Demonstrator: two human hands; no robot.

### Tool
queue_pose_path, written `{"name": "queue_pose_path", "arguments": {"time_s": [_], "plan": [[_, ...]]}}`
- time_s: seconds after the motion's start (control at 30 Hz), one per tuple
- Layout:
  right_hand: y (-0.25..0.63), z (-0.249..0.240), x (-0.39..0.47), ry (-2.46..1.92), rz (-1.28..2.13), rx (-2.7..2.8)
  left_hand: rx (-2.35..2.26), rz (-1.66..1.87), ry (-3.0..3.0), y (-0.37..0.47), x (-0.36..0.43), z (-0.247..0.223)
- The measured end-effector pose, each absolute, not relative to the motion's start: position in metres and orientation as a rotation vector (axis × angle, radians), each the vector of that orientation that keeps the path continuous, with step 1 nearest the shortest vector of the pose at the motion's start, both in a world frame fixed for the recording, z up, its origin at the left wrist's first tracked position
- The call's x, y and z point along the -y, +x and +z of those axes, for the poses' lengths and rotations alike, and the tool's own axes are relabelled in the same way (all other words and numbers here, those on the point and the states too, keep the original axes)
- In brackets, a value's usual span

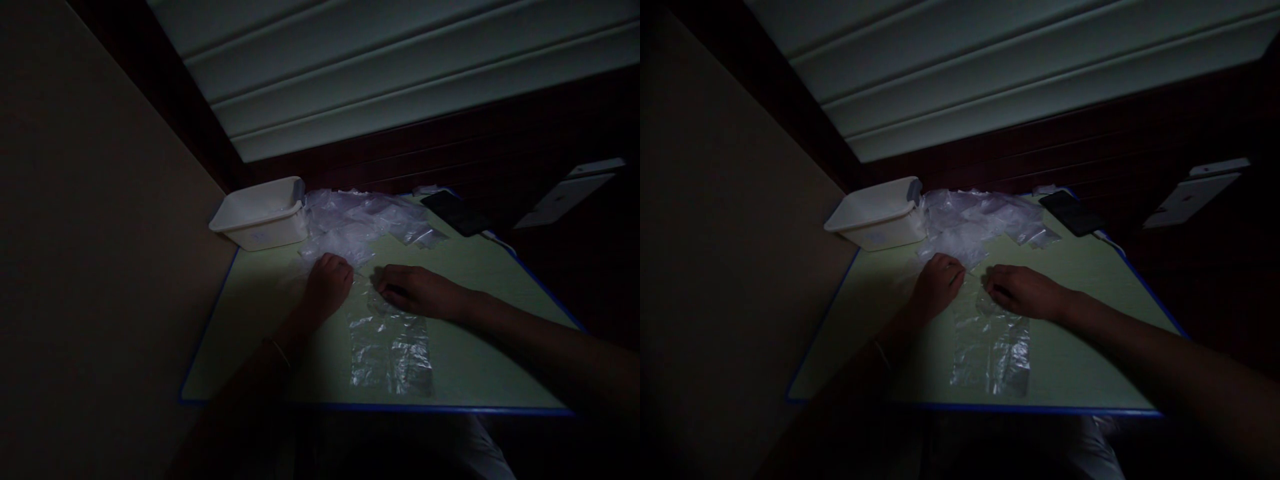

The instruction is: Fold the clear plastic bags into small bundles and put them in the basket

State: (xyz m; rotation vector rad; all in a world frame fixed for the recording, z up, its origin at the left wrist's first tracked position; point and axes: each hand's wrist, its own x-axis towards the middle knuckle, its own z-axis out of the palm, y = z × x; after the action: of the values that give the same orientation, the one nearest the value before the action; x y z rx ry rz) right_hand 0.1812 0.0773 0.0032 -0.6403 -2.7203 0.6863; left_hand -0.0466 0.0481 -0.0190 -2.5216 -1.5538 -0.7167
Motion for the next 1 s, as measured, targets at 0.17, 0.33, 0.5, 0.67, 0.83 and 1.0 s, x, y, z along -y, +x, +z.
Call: {"name": "queue_pose_path", "arguments": {"time_s": [0.17, 0.33, 0.5, 0.67, 0.83, 1.0], "plan": [[0.181, 0.002, -0.078, -0.637, 0.679, 2.716, 1.482, -0.699, -2.533, -0.045, -0.049, -0.015], [0.180, 0.004, -0.077, -0.629, 0.691, 2.710, 1.499, -0.860, -2.555, -0.044, -0.049, -0.017], [0.179, 0.006, -0.077, -0.634, 0.689, 2.713, 1.654, -0.948, -2.515, -0.043, -0.047, -0.020], [0.180, 0.005, -0.077, -0.629, 0.696, 2.704, 1.763, -1.116, -2.592, -0.040, -0.045, -0.022], [0.181, 0.003, -0.077, -0.625, 0.692, 2.705, 1.799, -1.256, -2.661, -0.039, -0.045, -0.028], [0.181, 0.001, -0.078, -0.628, 0.691, 2.707, 1.729, -1.228, -2.738, -0.039, -0.040, -0.027]]}}
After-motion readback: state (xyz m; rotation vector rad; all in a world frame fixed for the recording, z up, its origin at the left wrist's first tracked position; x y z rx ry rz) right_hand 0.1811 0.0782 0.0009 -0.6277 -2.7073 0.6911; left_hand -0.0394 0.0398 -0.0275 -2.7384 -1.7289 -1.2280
